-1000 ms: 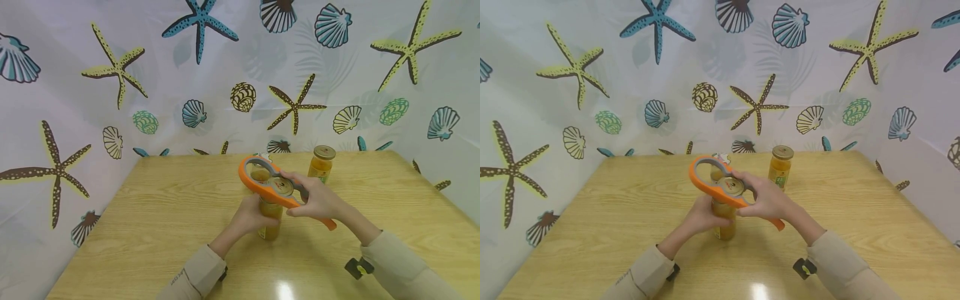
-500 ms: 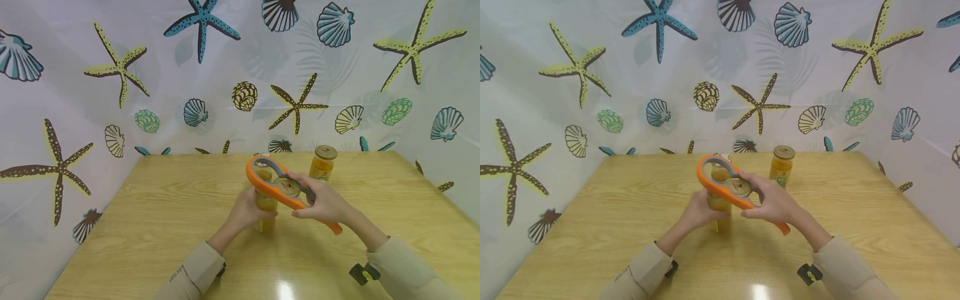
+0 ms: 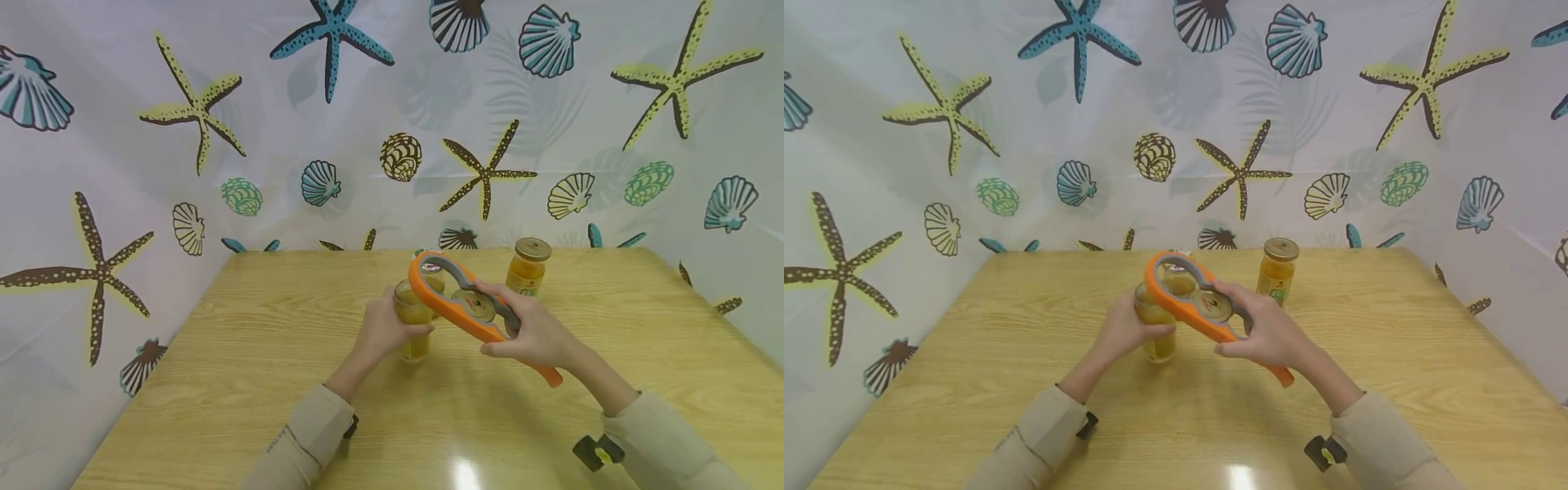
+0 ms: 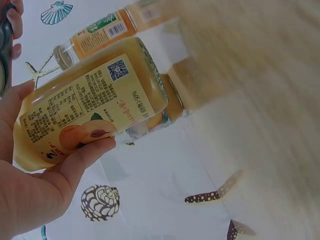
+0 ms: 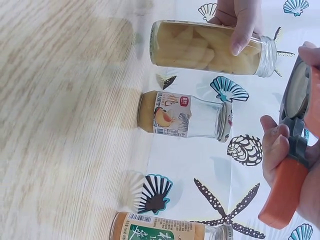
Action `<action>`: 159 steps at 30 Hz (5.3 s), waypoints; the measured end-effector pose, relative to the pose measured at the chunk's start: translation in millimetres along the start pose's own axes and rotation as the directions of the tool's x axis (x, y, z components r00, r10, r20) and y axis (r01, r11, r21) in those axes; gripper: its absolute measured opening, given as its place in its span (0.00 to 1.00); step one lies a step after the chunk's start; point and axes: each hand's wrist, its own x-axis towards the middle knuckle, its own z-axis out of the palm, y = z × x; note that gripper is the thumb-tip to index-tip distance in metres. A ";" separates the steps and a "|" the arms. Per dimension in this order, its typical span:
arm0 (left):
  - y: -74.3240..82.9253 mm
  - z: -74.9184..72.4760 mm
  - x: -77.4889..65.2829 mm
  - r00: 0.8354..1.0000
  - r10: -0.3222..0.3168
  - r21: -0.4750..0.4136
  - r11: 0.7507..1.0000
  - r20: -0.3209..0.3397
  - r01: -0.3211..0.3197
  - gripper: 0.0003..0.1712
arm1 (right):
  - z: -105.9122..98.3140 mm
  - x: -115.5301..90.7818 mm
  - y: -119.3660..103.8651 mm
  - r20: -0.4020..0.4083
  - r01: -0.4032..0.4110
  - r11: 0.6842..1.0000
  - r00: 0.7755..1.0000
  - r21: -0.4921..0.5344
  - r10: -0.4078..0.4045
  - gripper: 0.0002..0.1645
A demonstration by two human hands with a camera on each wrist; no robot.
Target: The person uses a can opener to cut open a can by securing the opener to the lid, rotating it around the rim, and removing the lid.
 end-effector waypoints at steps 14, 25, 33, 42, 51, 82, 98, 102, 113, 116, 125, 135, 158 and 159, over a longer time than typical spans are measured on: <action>-20.4 -30.7 23.4 0.990 -0.040 0.008 0.999 -0.138 0.042 0.38 | 2.8 -4.6 4.0 -0.031 0.035 0.999 0.999 -0.009 -0.036 0.46; -34.1 -52.7 45.3 0.968 -0.096 -0.004 0.995 -0.231 0.098 0.44 | 3.5 -7.2 5.0 -0.034 0.042 0.999 0.999 -0.016 -0.043 0.46; -47.6 -55.0 55.2 0.954 -0.148 -0.032 0.989 -0.262 0.144 0.44 | 4.1 -8.2 7.0 -0.032 0.066 0.998 0.997 -0.007 -0.066 0.46; -55.2 -56.8 63.2 0.946 -0.179 -0.054 0.984 -0.271 0.171 0.44 | 4.7 -8.4 8.1 -0.025 0.059 0.998 0.998 -0.008 -0.059 0.46; -62.4 -56.1 64.5 0.929 -0.235 -0.084 0.972 -0.286 0.220 0.45 | 6.2 -6.4 8.0 -0.009 0.042 0.999 0.999 0.000 -0.042 0.46; -74.2 -51.3 69.5 0.922 -0.261 -0.119 0.965 -0.285 0.236 0.44 | 11.6 -6.1 10.7 0.033 0.019 0.997 0.999 0.068 -0.022 0.47; -72.5 -54.8 70.7 0.938 -0.259 -0.062 0.966 -0.231 0.251 0.51 | 12.9 -2.7 9.3 0.022 0.048 0.998 0.999 0.028 -0.049 0.46; -71.0 -57.3 70.0 0.946 -0.264 -0.080 0.964 -0.188 0.253 0.52 | 14.1 -2.1 8.6 0.023 0.046 0.999 0.999 0.007 -0.047 0.47; -70.0 -58.0 56.6 0.960 -0.271 -0.130 0.957 -0.075 0.260 0.53 | 19.0 -3.8 6.6 0.054 0.012 1.000 0.998 0.001 -0.012 0.47; -68.5 -57.9 51.8 0.961 -0.268 -0.121 0.958 -0.073 0.259 0.52 | 19.6 -4.0 6.3 0.056 0.005 1.000 0.998 -0.004 -0.005 0.47; -53.3 -59.2 33.6 0.956 -0.230 0.204 0.942 -0.184 0.266 0.45 | 20.4 -4.5 4.1 0.056 0.000 1.000 0.998 -0.007 0.000 0.47; -35.2 -63.5 16.5 0.944 -0.032 0.450 0.873 -0.329 0.186 0.26 | 20.3 -3.8 3.5 0.056 -0.006 1.000 0.998 -0.028 0.008 0.46; -21.0 -25.6 3.0 0.941 0.214 -0.057 0.977 0.260 -0.206 0.09 | 21.7 -6.0 1.0 0.067 -0.014 1.000 0.998 0.011 0.013 0.48; -21.1 -22.1 2.2 0.934 0.224 -0.108 0.973 0.277 -0.202 0.09 | 22.0 -6.1 1.1 0.066 -0.013 1.000 0.998 0.010 0.013 0.48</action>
